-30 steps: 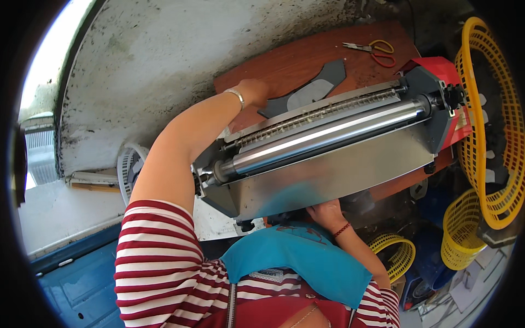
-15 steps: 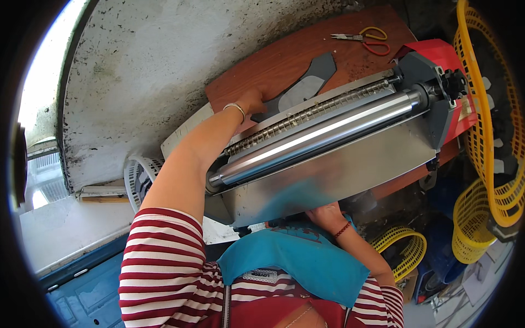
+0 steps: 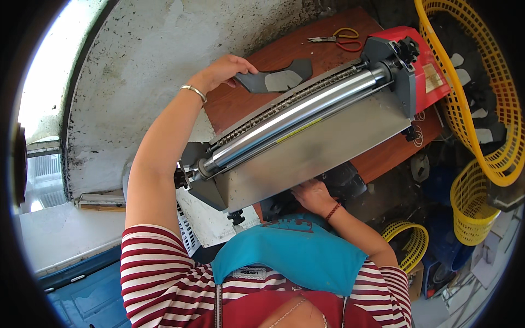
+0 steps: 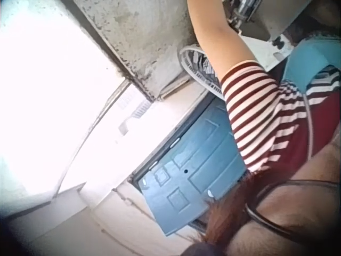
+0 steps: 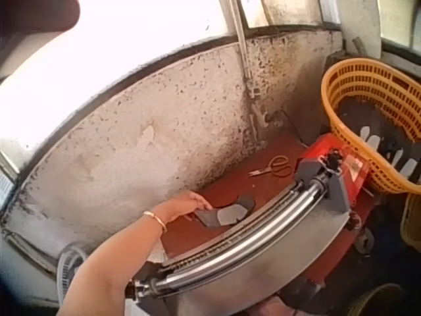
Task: Applying glue to shoe components by feeding them through a glue spreading machine.
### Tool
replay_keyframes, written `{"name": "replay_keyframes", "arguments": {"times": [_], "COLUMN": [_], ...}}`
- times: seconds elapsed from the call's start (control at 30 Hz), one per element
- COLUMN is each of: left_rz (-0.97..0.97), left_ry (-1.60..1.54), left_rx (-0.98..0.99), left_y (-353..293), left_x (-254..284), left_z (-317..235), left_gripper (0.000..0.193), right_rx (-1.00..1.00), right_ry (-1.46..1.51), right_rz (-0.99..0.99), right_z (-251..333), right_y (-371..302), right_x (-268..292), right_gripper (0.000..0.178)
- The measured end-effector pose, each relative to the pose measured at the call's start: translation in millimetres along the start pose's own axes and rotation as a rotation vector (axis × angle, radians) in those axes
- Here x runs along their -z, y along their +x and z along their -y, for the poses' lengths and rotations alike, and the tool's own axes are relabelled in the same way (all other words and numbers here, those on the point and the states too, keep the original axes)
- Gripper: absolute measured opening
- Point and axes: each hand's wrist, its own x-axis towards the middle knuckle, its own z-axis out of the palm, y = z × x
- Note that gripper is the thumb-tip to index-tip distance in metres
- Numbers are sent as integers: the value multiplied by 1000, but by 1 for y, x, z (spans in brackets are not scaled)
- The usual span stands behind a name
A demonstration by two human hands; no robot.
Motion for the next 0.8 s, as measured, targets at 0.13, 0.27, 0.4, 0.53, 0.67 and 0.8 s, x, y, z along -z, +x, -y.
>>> {"name": "replay_keyframes", "arguments": {"times": [0.13,0.27,0.4,0.53,0.67,0.8], "left_rz": [-7,122,92,-257,-586,-727], "left_ry": [-270,-503,-428,-89,420,183], "left_rx": [-69,-72,-214,-63,-378,-447], "left_y": [-40,-73,-89,-92,-77,-77], "left_x": [4,0,-16,-32,-21,-21], "left_z": [-13,-26,-19,-22,8,23], "left_gripper": [24,30,35,33,27,26], "right_rx": [73,73,101,127,232,289], "right_ry": [1,-9,-37,-111,-128,-33], "right_rz": [-80,-67,-99,-112,-160,-165], "right_z": [-3,-3,3,7,23,49], "right_y": [0,-3,-7,-11,-15,-26], "right_x": [-5,-10,-10,-5,22,79], "right_gripper": [20,16,13,13,12,13]}}
